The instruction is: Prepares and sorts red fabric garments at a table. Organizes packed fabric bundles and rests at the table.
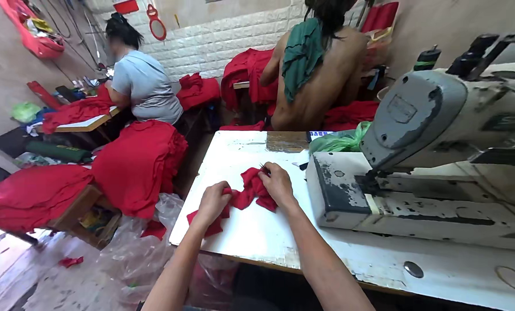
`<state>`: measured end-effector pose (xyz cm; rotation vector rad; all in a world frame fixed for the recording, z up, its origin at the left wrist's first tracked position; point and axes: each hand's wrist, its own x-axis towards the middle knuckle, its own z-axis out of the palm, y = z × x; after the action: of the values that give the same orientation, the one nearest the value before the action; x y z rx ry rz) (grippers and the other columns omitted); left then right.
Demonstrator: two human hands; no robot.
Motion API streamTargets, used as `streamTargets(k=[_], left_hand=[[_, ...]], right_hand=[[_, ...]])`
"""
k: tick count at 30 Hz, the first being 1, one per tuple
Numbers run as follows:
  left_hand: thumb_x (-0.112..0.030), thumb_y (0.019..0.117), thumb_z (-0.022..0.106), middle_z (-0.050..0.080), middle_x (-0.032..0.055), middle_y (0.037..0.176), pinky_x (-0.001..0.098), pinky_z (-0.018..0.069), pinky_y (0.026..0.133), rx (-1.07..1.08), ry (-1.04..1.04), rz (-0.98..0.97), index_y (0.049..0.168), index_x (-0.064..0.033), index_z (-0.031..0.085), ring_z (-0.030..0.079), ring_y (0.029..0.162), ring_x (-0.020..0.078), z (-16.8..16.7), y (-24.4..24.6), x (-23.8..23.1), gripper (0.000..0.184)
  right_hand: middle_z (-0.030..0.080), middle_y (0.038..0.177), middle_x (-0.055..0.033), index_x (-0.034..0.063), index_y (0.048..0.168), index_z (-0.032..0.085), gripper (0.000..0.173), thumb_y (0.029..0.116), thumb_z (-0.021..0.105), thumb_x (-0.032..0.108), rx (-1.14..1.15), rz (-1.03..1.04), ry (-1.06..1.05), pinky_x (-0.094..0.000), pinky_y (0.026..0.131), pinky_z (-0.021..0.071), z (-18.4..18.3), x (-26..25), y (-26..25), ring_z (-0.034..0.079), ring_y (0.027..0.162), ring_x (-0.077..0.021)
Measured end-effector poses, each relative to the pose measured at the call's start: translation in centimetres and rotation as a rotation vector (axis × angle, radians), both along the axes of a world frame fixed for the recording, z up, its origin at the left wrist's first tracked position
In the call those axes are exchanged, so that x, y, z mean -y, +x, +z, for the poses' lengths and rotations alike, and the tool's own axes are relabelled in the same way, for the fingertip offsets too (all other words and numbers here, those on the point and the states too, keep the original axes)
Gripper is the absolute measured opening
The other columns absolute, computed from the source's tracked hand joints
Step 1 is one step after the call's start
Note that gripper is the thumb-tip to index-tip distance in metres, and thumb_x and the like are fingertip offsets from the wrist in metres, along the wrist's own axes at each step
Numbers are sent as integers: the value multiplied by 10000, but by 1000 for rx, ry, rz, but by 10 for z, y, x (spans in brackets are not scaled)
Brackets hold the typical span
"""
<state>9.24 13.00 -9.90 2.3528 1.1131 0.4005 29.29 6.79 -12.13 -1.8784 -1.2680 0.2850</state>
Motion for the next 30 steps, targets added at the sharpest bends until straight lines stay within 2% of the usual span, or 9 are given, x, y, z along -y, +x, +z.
streamTargets(k=[6, 8, 10, 13, 15, 18, 25, 28, 30], left_hand=[[-219, 985, 666, 633, 37, 814, 373, 486, 746, 354, -5, 146, 943, -58, 692, 591, 766, 125, 14, -36, -3, 169], [-195, 975, 681, 669, 34, 867, 336, 515, 767, 349, -79, 100, 1036, -68, 706, 617, 785, 96, 13, -32, -2, 144], [-181, 971, 674, 693, 87, 964, 363, 540, 806, 305, -162, -1, 1261, -57, 653, 645, 829, 133, 8, -19, 2, 316], [-175, 946, 698, 670, 159, 1253, 443, 515, 1017, 215, -223, -143, 1457, -26, 521, 659, 1128, 232, -6, 6, 4, 561], [-146, 932, 702, 657, 157, 1284, 460, 482, 1061, 194, -223, -205, 1308, -6, 641, 630, 1192, 235, -13, 17, 4, 406], [-142, 984, 609, 686, 76, 945, 371, 528, 834, 259, -241, -213, 1045, -1, 699, 642, 874, 127, -15, 19, 2, 178], [-198, 1027, 589, 639, -12, 770, 277, 533, 707, 490, -120, 66, 957, -43, 692, 608, 705, 48, 10, -40, -6, 199], [-215, 1010, 625, 634, -18, 733, 276, 525, 676, 414, -91, 115, 914, -60, 689, 604, 673, 51, 14, -65, -11, 193], [-223, 1001, 645, 649, 63, 774, 381, 522, 720, 205, -23, 184, 927, -31, 697, 623, 725, 153, 18, -75, -9, 212]], right_hand=[[676, 912, -165, -8, 1012, 705, 169, 983, 670, 154, -92, -45, 397, -528, 790, 523, 1, 1, -2, 659, 858, -308], [664, 857, -105, 19, 994, 705, 128, 976, 680, 142, -190, 12, 471, -429, 738, 520, 0, 1, -4, 630, 782, -205], [654, 816, -43, 34, 983, 701, 93, 968, 683, 125, -331, 113, 529, -314, 708, 520, -2, -1, -4, 607, 738, -101], [670, 821, -28, 22, 986, 702, 60, 952, 680, 68, -534, 228, 586, -257, 707, 535, -3, -4, -4, 622, 741, -65], [667, 808, -11, 18, 977, 700, 43, 948, 677, 42, -636, 254, 608, -220, 657, 512, -3, -3, -3, 604, 703, -44], [673, 783, -4, 15, 961, 709, 32, 939, 688, 24, -696, 234, 620, -194, 594, 482, -3, -3, 0, 582, 648, -24], [689, 818, -27, 43, 956, 722, 88, 902, 768, 94, -559, 126, 542, -274, 683, 538, -2, -1, 12, 629, 716, -76], [678, 820, -28, 48, 968, 720, 93, 910, 763, 107, -553, 161, 505, -281, 666, 521, -4, -2, 10, 610, 702, -80], [677, 817, -39, 48, 962, 716, 111, 912, 766, 134, -450, 158, 439, -319, 671, 518, -7, -4, 8, 610, 708, -109]])
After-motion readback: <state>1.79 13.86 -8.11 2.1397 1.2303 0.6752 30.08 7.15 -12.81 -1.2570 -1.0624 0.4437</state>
